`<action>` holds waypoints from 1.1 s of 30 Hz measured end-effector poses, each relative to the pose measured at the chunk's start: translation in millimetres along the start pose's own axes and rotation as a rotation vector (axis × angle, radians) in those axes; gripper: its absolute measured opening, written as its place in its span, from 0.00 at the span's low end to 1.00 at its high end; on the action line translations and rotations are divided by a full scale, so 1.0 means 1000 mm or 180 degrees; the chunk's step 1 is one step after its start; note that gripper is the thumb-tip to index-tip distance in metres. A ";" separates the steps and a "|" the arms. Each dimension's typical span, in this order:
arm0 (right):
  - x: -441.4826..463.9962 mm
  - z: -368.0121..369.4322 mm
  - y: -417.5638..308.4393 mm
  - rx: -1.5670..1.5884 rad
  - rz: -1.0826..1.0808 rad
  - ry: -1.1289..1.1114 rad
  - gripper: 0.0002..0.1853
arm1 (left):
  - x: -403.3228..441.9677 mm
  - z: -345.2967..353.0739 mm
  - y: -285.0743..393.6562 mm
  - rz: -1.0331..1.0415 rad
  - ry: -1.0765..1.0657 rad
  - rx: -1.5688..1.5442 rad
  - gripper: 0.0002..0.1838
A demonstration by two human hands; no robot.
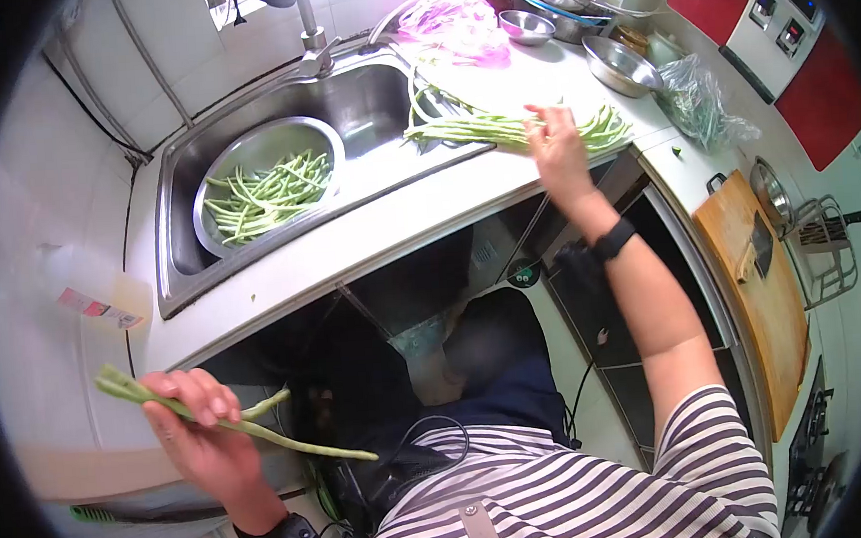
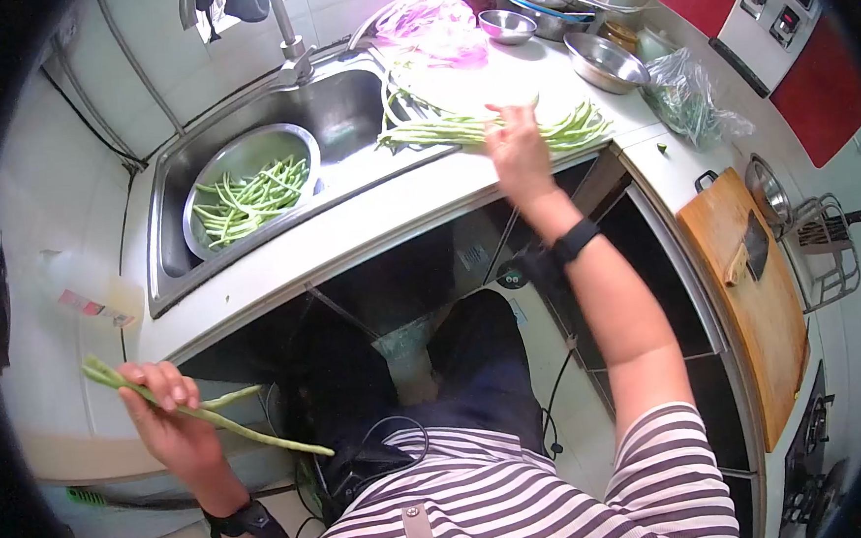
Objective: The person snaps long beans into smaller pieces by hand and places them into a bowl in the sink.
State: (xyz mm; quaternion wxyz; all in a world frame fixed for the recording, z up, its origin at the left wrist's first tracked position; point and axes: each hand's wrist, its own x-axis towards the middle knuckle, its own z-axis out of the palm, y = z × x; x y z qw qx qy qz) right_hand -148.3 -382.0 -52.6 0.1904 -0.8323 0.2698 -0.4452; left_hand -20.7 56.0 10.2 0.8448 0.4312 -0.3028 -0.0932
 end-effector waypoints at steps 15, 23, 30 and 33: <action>0.084 -0.010 0.092 -0.2176 0.0347 -0.1652 0.09 | -0.016 0.029 -0.043 -0.0918 0.0044 0.0266 0.16; 0.050 0.000 0.034 0.1493 0.0590 0.0533 0.08 | -0.020 0.025 -0.051 -0.1216 0.0045 0.0180 0.15; -0.083 0.011 -0.096 0.2270 -0.0012 0.0122 0.04 | -0.019 0.040 -0.067 -0.1413 -0.0237 -0.0034 0.08; -0.136 0.015 -0.134 0.1784 -0.0928 -0.0428 0.07 | -0.019 0.044 -0.078 -0.1441 -0.0325 0.0599 0.10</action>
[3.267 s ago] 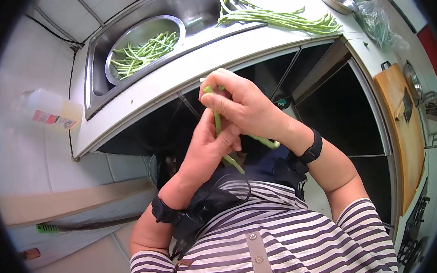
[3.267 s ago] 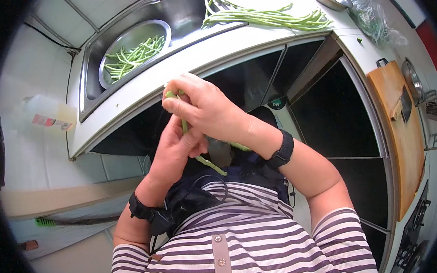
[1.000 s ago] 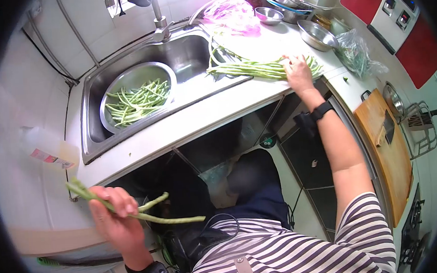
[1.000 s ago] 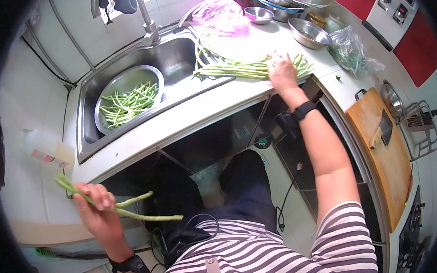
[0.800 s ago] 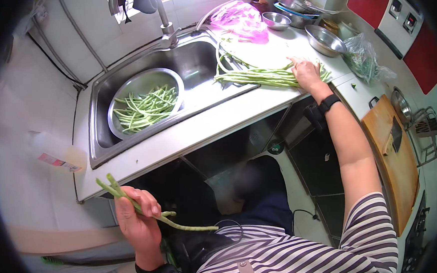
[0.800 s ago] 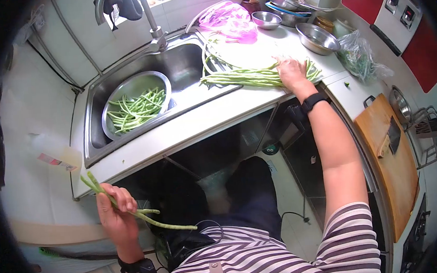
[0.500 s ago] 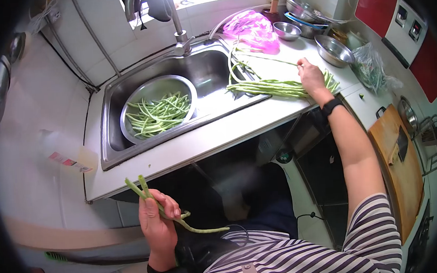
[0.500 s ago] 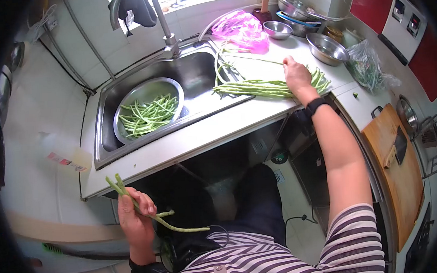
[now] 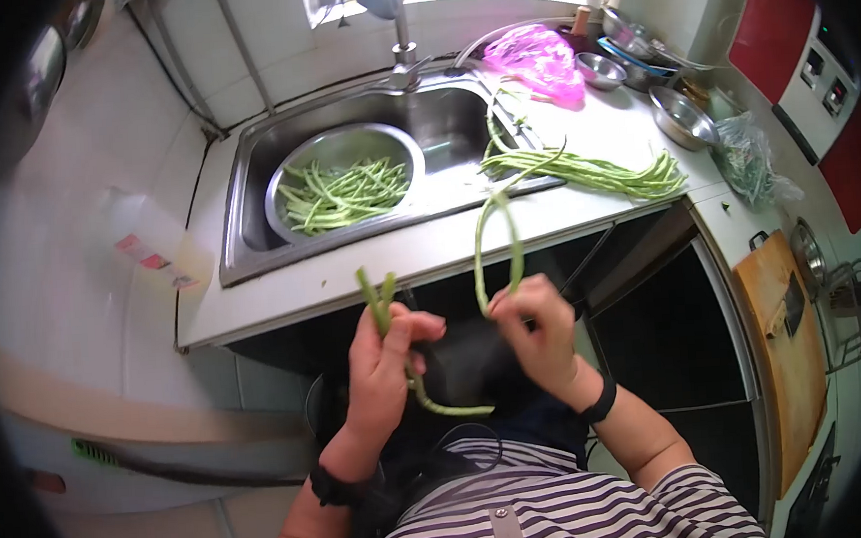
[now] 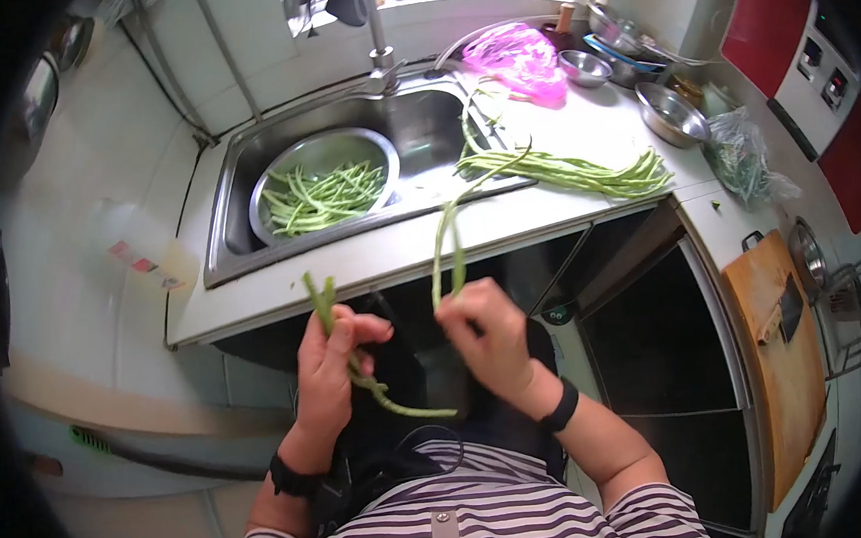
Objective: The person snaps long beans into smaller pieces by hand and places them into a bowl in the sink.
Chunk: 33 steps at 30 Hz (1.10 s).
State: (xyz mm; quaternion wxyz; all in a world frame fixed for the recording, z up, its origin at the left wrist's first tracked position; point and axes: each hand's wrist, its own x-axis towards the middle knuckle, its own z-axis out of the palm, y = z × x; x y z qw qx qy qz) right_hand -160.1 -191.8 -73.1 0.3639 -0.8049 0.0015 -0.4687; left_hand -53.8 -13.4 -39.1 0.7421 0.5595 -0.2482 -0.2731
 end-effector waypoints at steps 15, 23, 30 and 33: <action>-0.057 0.042 -0.042 0.0184 -0.0828 -0.2099 0.09 | -0.014 -0.003 -0.001 -0.0101 -0.0343 -0.0446 0.12; -0.006 0.005 -0.042 -0.0275 0.0053 -0.0854 0.31 | -0.023 -0.004 -0.013 -0.0452 -0.0631 -0.0277 0.11; -0.008 0.004 -0.037 -0.1157 -0.0756 -0.1615 0.21 | -0.028 0.000 -0.029 -0.0517 -0.0597 0.0295 0.12; -0.009 0.002 -0.027 -0.1452 -0.0757 -0.1694 0.16 | -0.030 -0.002 -0.027 -0.0739 -0.0786 0.0674 0.12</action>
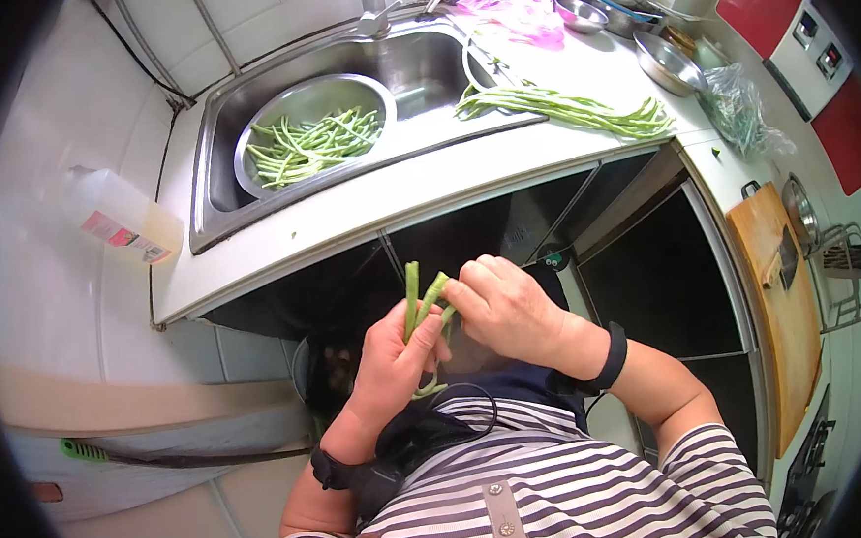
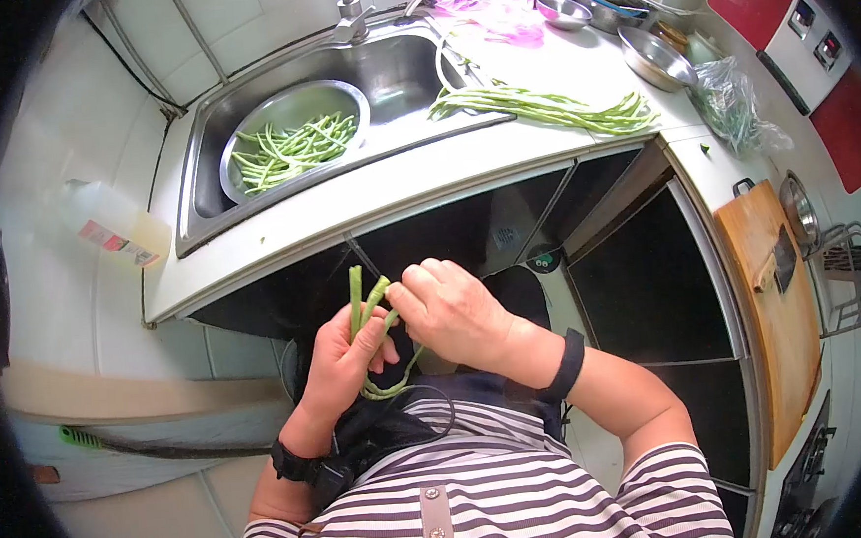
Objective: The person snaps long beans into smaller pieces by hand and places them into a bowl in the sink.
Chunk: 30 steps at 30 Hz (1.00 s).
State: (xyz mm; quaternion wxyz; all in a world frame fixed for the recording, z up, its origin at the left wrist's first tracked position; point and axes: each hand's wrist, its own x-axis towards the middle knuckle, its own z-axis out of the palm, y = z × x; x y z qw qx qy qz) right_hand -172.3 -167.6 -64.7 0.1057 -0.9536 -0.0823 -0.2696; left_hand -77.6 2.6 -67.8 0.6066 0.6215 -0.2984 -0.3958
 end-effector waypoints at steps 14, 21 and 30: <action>-0.002 0.014 0.006 0.5107 0.2492 0.0008 0.10 | 0.002 -0.006 0.011 0.0844 0.0338 -0.0782 0.20; -0.013 0.048 0.010 0.2969 0.1643 -0.0299 0.12 | 0.013 -0.051 0.033 0.1005 0.0765 -0.2695 0.15; -0.011 0.060 -0.011 0.2583 0.0960 -0.1044 0.12 | 0.019 -0.057 0.022 0.0838 0.1524 -0.2882 0.14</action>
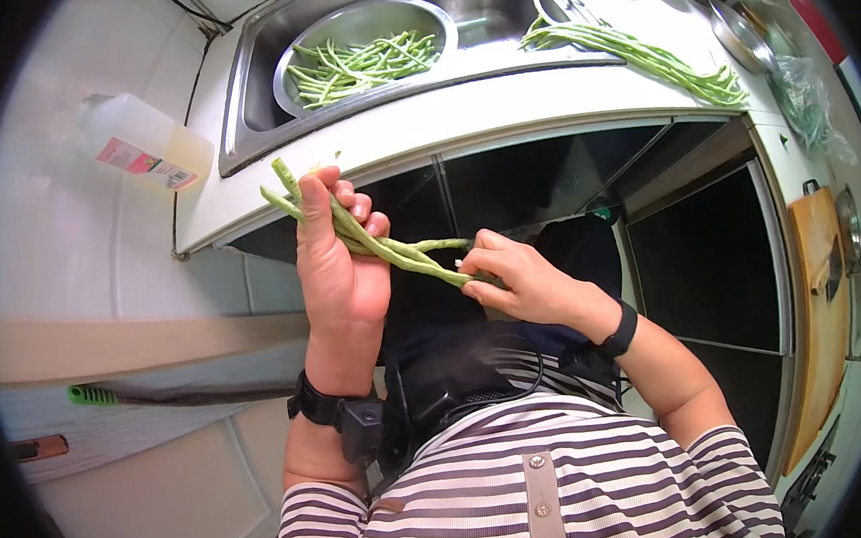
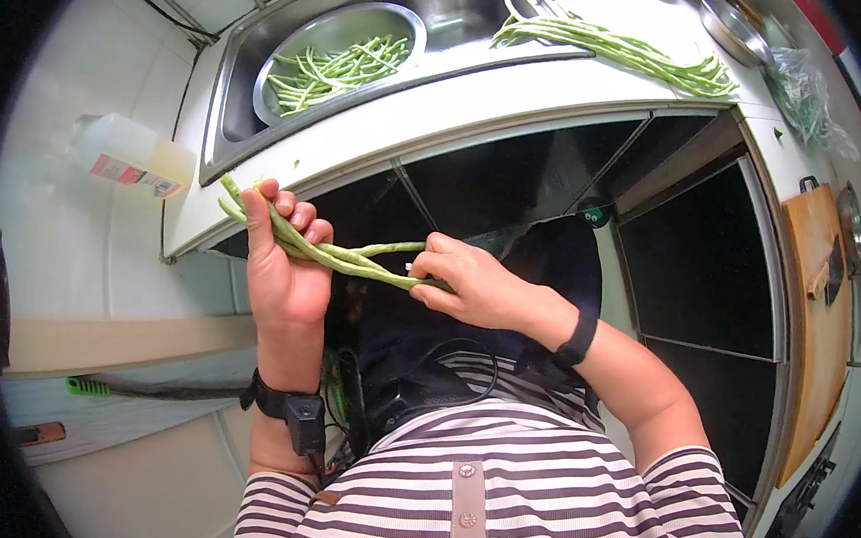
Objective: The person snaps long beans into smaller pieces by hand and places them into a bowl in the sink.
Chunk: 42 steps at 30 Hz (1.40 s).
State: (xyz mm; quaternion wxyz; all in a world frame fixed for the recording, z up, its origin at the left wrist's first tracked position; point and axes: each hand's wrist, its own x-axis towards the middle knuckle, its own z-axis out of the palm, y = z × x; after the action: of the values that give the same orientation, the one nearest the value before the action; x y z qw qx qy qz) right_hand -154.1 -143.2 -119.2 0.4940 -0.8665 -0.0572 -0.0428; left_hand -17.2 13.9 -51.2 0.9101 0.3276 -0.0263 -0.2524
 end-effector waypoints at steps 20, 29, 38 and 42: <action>-0.009 -0.062 0.001 0.2286 0.1475 -0.0349 0.20 | 0.009 -0.011 -0.010 -0.0455 -0.0380 0.0054 0.14; -0.008 -0.060 0.008 0.0731 0.0755 -0.0636 0.17 | 0.006 -0.007 -0.005 -0.0336 -0.0460 0.0060 0.16; -0.013 -0.050 0.002 -0.0380 0.0246 -0.0353 0.15 | 0.008 -0.008 0.004 0.0031 -0.0385 -0.0165 0.14; -0.011 -0.046 0.010 -0.0714 0.0234 0.0052 0.13 | 0.001 0.001 0.008 0.0183 -0.0781 -0.0035 0.15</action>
State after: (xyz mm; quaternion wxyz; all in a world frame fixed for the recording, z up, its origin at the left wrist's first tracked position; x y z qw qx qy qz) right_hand -164.0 -187.9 -105.7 0.3957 -0.9175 -0.0161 -0.0378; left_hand -13.7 17.8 -45.5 0.9087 0.2884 -0.1455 -0.2645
